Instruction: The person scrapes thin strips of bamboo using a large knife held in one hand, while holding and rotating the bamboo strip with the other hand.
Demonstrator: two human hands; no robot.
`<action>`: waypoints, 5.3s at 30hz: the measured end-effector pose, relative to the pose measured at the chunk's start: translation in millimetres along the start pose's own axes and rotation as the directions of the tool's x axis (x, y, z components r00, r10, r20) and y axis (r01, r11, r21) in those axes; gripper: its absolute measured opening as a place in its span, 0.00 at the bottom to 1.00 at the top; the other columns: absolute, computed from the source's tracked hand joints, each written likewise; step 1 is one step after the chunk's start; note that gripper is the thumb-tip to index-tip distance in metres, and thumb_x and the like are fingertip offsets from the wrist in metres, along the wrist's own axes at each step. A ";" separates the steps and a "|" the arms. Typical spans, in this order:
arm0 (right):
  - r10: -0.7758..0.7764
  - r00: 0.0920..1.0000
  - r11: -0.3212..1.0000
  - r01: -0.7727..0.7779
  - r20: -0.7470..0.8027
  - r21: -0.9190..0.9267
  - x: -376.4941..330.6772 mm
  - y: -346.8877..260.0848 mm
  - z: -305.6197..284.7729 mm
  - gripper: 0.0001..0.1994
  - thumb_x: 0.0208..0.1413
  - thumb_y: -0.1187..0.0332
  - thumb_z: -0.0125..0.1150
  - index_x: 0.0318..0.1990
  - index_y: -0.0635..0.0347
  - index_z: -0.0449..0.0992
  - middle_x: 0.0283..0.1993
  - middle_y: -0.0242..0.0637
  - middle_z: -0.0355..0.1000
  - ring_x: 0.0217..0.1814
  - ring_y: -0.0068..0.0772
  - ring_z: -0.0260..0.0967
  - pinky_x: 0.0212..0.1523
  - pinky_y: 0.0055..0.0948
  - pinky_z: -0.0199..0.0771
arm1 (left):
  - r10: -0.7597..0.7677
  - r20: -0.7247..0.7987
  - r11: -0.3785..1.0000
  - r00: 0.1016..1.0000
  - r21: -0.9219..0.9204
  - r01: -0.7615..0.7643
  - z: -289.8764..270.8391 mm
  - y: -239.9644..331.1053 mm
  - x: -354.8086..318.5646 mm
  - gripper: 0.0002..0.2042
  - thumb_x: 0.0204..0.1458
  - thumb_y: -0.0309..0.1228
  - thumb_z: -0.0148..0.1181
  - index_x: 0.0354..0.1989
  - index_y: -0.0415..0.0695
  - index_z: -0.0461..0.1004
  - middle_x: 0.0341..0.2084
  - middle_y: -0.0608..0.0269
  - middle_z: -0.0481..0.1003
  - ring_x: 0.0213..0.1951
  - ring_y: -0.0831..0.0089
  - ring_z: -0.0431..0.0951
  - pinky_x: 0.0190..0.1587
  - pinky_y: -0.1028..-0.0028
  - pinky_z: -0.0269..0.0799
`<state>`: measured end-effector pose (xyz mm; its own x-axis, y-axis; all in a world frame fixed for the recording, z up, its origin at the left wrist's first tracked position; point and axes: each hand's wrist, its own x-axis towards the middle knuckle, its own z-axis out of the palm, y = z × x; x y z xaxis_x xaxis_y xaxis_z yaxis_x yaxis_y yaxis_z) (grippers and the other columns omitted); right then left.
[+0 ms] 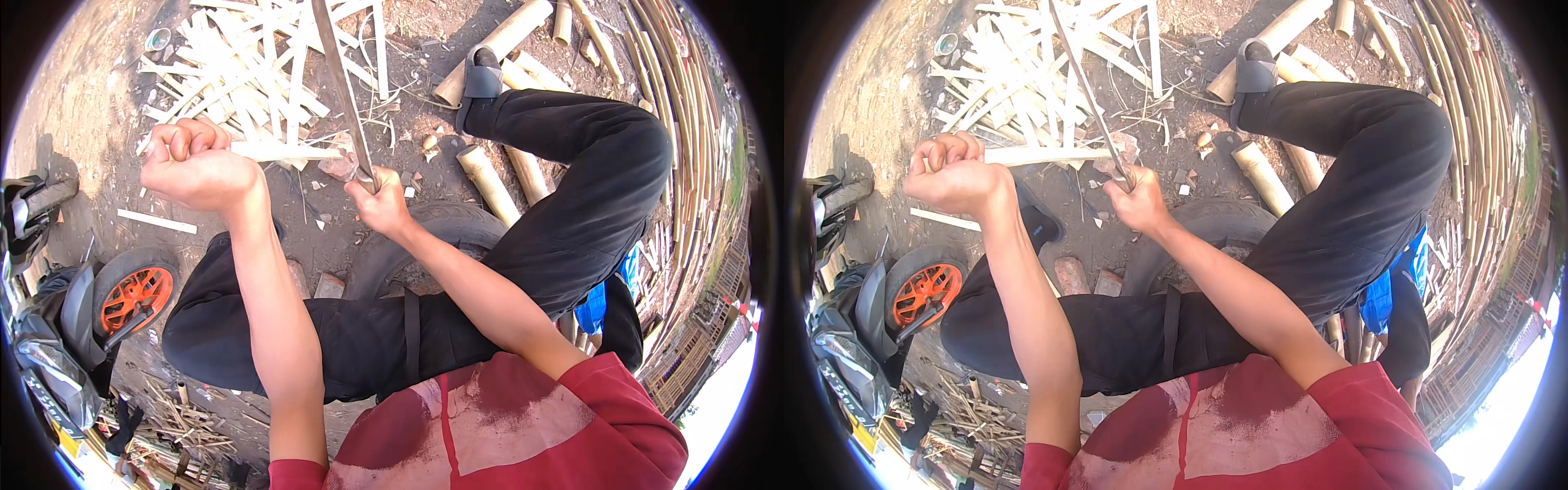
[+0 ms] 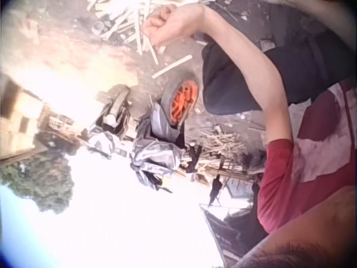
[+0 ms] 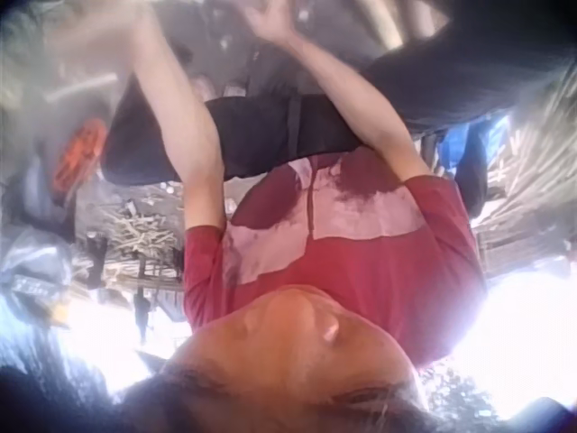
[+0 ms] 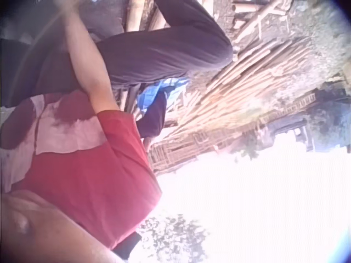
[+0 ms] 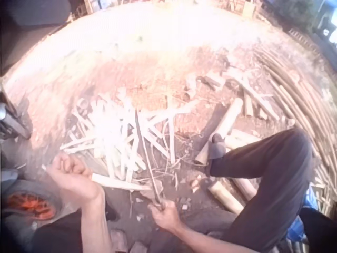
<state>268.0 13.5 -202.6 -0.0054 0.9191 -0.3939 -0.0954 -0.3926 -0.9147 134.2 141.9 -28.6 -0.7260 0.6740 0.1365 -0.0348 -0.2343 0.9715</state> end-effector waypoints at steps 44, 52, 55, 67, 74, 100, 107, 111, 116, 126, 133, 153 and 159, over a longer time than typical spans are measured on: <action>0.393 0.909 0.880 -0.328 0.137 -0.344 13.9 -43.1 4.1 0.15 0.48 0.68 0.57 0.37 0.73 0.79 0.40 0.63 0.77 0.49 0.57 0.77 0.50 0.47 0.75 | -0.037 -0.258 0.997 0.965 0.053 0.052 -23.4 -2.4 30.8 0.14 0.50 0.41 0.38 0.18 0.52 0.45 0.10 0.70 0.45 0.14 0.78 0.43 0.20 0.74 0.35; 0.469 0.881 0.722 -0.339 0.067 -0.603 2.5 13.0 -2.3 0.14 0.48 0.65 0.60 0.38 0.67 0.79 0.36 0.62 0.76 0.46 0.63 0.75 0.49 0.51 0.74 | -0.024 -0.296 0.988 0.955 0.137 0.067 -21.1 -0.4 27.6 0.12 0.49 0.37 0.37 0.18 0.52 0.45 0.11 0.69 0.47 0.15 0.76 0.43 0.19 0.72 0.36; 0.273 0.957 0.845 -0.186 0.103 -0.502 11.3 -16.3 5.2 0.15 0.48 0.64 0.60 0.38 0.66 0.79 0.34 0.62 0.76 0.43 0.65 0.75 0.45 0.51 0.75 | -0.014 -0.285 0.992 0.959 0.113 0.048 -6.0 2.5 25.0 0.12 0.49 0.38 0.37 0.18 0.52 0.45 0.11 0.69 0.47 0.15 0.76 0.43 0.19 0.72 0.36; 0.367 0.929 0.868 -0.324 0.048 -0.377 23.9 -43.5 0.3 0.12 0.49 0.65 0.58 0.30 0.68 0.77 0.28 0.56 0.76 0.32 0.49 0.77 0.38 0.44 0.73 | 0.002 -0.209 0.996 0.978 0.090 0.017 -13.9 -6.4 31.2 0.14 0.50 0.40 0.39 0.18 0.52 0.44 0.11 0.70 0.45 0.14 0.79 0.42 0.19 0.74 0.34; 0.681 0.722 0.620 -0.657 -0.122 -0.429 26.4 44.7 -36.9 0.11 0.46 0.67 0.59 0.32 0.68 0.77 0.31 0.58 0.77 0.35 0.56 0.78 0.40 0.47 0.74 | -0.019 -0.285 0.991 0.958 0.124 0.057 -15.7 -2.1 34.7 0.13 0.49 0.38 0.37 0.18 0.53 0.44 0.11 0.70 0.46 0.15 0.76 0.44 0.20 0.72 0.36; 0.349 0.934 0.775 -0.243 0.074 -0.583 19.3 -36.1 -1.0 0.16 0.48 0.66 0.59 0.35 0.76 0.76 0.36 0.64 0.76 0.40 0.62 0.76 0.44 0.48 0.76 | 0.021 -0.426 0.984 0.904 0.167 0.056 -39.9 -4.4 46.3 0.12 0.50 0.37 0.36 0.18 0.53 0.44 0.12 0.69 0.49 0.15 0.75 0.44 0.20 0.71 0.40; 0.587 0.806 0.551 -0.461 -0.069 -0.696 26.9 18.9 -47.9 0.16 0.49 0.65 0.60 0.40 0.71 0.78 0.38 0.65 0.76 0.44 0.61 0.76 0.47 0.47 0.75 | -0.010 -0.404 0.986 0.915 0.146 0.075 -27.4 0.7 45.3 0.11 0.50 0.37 0.37 0.19 0.51 0.47 0.12 0.69 0.50 0.16 0.75 0.48 0.19 0.71 0.42; 0.486 0.862 0.765 -0.341 0.142 -0.546 13.6 -49.4 -9.2 0.16 0.50 0.65 0.58 0.42 0.69 0.79 0.40 0.62 0.77 0.45 0.60 0.77 0.49 0.46 0.76 | 0.007 -0.417 0.981 0.909 0.177 0.074 -21.4 -4.2 41.2 0.12 0.51 0.38 0.37 0.19 0.50 0.49 0.12 0.68 0.51 0.16 0.73 0.50 0.20 0.70 0.44; 0.660 0.749 0.547 -0.535 -0.061 -0.644 -0.2 17.9 -33.6 0.13 0.50 0.65 0.57 0.38 0.66 0.79 0.34 0.58 0.78 0.40 0.56 0.78 0.46 0.46 0.75 | -0.026 -0.409 0.983 0.912 0.154 0.097 -31.5 -5.2 47.3 0.12 0.51 0.39 0.37 0.19 0.50 0.49 0.13 0.68 0.52 0.16 0.75 0.49 0.19 0.71 0.42; 0.356 0.935 0.733 -0.280 -0.002 -0.620 -15.4 34.4 -4.1 0.13 0.50 0.68 0.56 0.34 0.72 0.78 0.30 0.54 0.76 0.33 0.51 0.76 0.39 0.45 0.76 | -0.032 -0.471 0.980 0.881 0.159 0.121 -24.7 -2.5 47.8 0.11 0.51 0.40 0.36 0.21 0.51 0.50 0.14 0.68 0.54 0.16 0.76 0.50 0.19 0.71 0.43; 0.628 0.777 0.618 -0.535 -0.048 -0.576 14.5 7.5 -32.5 0.16 0.50 0.65 0.56 0.38 0.73 0.78 0.38 0.61 0.78 0.42 0.55 0.79 0.44 0.46 0.77 | -0.048 -0.336 0.998 0.941 0.010 0.055 -34.5 -7.5 45.8 0.15 0.57 0.44 0.37 0.22 0.51 0.51 0.17 0.68 0.56 0.19 0.74 0.53 0.21 0.72 0.47; 0.154 0.954 0.905 -0.030 0.259 -0.425 -17.0 -113.2 29.9 0.11 0.52 0.68 0.61 0.29 0.70 0.75 0.21 0.57 0.72 0.26 0.54 0.74 0.31 0.45 0.72 | 0.053 0.093 0.990 0.994 -0.133 -0.041 -14.9 3.3 1.4 0.14 0.51 0.37 0.41 0.17 0.50 0.49 0.10 0.68 0.49 0.16 0.78 0.48 0.21 0.76 0.44; 0.381 0.911 0.820 -0.252 0.161 -0.514 -6.0 -28.3 -19.8 0.12 0.49 0.69 0.57 0.20 0.69 0.71 0.18 0.50 0.69 0.21 0.43 0.68 0.29 0.43 0.70 | 0.076 0.207 0.979 0.975 -0.201 -0.033 -22.2 1.1 4.8 0.14 0.52 0.37 0.40 0.17 0.49 0.49 0.10 0.68 0.48 0.15 0.77 0.47 0.20 0.75 0.44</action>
<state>290.4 18.4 -176.2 -0.2013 0.6927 -0.6926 0.4346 -0.5705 -0.6969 115.3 129.3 -31.2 -0.5683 0.7850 0.2468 -0.1482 -0.3927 0.9077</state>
